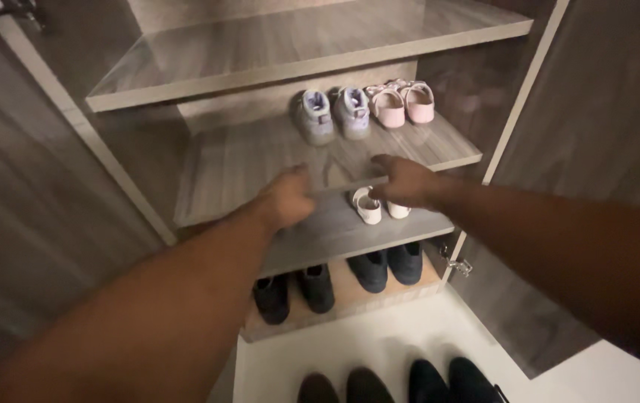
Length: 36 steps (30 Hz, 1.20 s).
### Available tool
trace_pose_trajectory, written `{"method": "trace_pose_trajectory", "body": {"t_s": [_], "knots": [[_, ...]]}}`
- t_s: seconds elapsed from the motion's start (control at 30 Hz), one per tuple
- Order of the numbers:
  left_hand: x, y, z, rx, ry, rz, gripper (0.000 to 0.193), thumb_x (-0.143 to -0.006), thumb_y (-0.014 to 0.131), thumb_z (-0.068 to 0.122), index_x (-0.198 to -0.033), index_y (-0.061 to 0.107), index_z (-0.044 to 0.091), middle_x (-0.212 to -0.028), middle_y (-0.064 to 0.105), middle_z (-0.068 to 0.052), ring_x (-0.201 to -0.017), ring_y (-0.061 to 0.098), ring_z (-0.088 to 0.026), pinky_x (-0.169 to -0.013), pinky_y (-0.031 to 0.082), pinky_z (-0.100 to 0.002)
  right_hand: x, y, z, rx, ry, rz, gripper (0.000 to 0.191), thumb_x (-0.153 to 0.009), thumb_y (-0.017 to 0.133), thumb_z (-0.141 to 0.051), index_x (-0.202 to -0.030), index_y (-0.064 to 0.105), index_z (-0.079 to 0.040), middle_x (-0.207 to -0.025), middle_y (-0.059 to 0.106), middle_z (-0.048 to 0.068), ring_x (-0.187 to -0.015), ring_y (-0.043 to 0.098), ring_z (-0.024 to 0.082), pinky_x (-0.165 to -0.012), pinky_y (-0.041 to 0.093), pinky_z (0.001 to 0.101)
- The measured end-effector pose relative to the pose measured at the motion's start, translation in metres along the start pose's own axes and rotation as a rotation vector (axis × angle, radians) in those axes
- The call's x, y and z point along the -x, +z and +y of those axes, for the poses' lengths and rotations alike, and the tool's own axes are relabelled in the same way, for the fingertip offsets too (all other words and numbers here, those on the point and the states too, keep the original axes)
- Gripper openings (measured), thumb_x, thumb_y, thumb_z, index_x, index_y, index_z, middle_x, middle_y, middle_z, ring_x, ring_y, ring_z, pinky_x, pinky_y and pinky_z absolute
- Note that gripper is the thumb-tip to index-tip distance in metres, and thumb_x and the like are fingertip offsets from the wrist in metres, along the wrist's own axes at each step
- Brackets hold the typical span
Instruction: The person removes several pairs of shoes from a multi-shelf shoe cabinet, places them on the floor, and then returns them to the shelves in a different arrangement. The person handles adult boots, sneakers, and small children's shoes one at a time, repositioning them within the cabinet.
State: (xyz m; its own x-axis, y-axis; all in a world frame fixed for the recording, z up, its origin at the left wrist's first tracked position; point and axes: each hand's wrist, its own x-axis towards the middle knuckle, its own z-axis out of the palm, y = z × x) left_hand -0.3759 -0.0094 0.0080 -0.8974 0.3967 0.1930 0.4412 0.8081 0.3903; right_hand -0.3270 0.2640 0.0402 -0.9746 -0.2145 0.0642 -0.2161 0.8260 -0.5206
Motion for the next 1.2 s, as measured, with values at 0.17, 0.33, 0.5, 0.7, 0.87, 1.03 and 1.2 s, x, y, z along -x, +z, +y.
{"method": "trace_pose_trajectory", "body": {"t_s": [0.17,0.33,0.5,0.7,0.87,1.03,1.2], "knots": [[-0.015,0.01,0.002,-0.083,0.04,-0.041,0.066,-0.073,0.062,0.013,-0.136,0.053,-0.003,-0.132,0.061,-0.03,-0.122,0.059,-0.043,-0.105,0.047,-0.042,-0.005,-0.001,0.004,-0.019,0.038,-0.085,0.086,-0.075,0.079,-0.041,-0.148,0.048,-0.009,-0.148,0.055,0.018,-0.137,0.053,0.033,-0.113,0.041,0.0382],[-0.026,0.008,0.0,-0.031,0.093,-0.068,0.04,-0.081,0.068,0.022,-0.113,0.062,-0.001,-0.121,0.064,-0.028,-0.114,0.062,-0.044,-0.098,0.048,-0.048,-0.02,-0.003,0.018,0.067,0.046,-0.129,0.079,-0.077,0.076,-0.047,-0.144,0.055,-0.011,-0.143,0.06,0.015,-0.134,0.056,0.031,-0.111,0.044,0.0385],[-0.057,0.023,-0.023,0.088,0.015,-0.039,0.027,-0.088,0.058,0.016,-0.11,0.073,0.009,-0.12,0.069,-0.02,-0.112,0.065,-0.038,-0.099,0.051,-0.043,-0.044,0.003,0.036,0.125,-0.152,-0.025,0.053,-0.084,0.063,-0.032,-0.133,0.065,-0.011,-0.139,0.063,0.014,-0.129,0.058,0.033,-0.109,0.044,0.0416],[-0.086,0.039,-0.055,-0.039,0.226,0.248,0.04,-0.081,0.059,0.006,-0.119,0.074,0.009,-0.124,0.068,-0.019,-0.114,0.064,-0.037,-0.102,0.049,-0.042,-0.06,0.006,0.027,0.266,-0.04,-0.045,0.032,-0.093,0.054,-0.025,-0.115,0.071,-0.008,-0.124,0.068,0.017,-0.118,0.062,0.037,-0.102,0.047,0.0469],[-0.087,0.029,-0.045,-0.182,0.225,0.203,0.034,-0.081,0.061,0.007,-0.113,0.072,0.006,-0.124,0.065,-0.021,-0.118,0.059,-0.04,-0.103,0.045,-0.045,-0.065,0.003,0.027,0.224,-0.293,0.08,0.029,-0.086,0.057,-0.02,-0.105,0.074,-0.005,-0.118,0.069,0.018,-0.112,0.063,0.039,-0.097,0.049,0.0473],[-0.094,0.013,-0.03,-0.281,0.181,0.044,0.027,-0.086,0.061,0.012,-0.111,0.069,0.003,-0.125,0.064,-0.022,-0.119,0.059,-0.039,-0.106,0.046,-0.045,-0.071,0.009,0.03,0.191,-0.337,0.153,0.03,-0.086,0.061,-0.019,-0.108,0.073,-0.003,-0.118,0.068,0.02,-0.112,0.062,0.041,-0.098,0.048,0.0475],[-0.098,0.016,-0.038,-0.028,0.14,0.115,0.029,-0.08,0.069,0.012,-0.107,0.07,0.003,-0.118,0.065,-0.022,-0.109,0.063,-0.038,-0.094,0.05,-0.044,-0.073,0.012,0.038,0.133,-0.243,0.157,0.031,-0.084,0.061,-0.016,-0.111,0.072,-0.004,-0.118,0.068,0.019,-0.113,0.062,0.04,-0.098,0.048,0.0465]]}}
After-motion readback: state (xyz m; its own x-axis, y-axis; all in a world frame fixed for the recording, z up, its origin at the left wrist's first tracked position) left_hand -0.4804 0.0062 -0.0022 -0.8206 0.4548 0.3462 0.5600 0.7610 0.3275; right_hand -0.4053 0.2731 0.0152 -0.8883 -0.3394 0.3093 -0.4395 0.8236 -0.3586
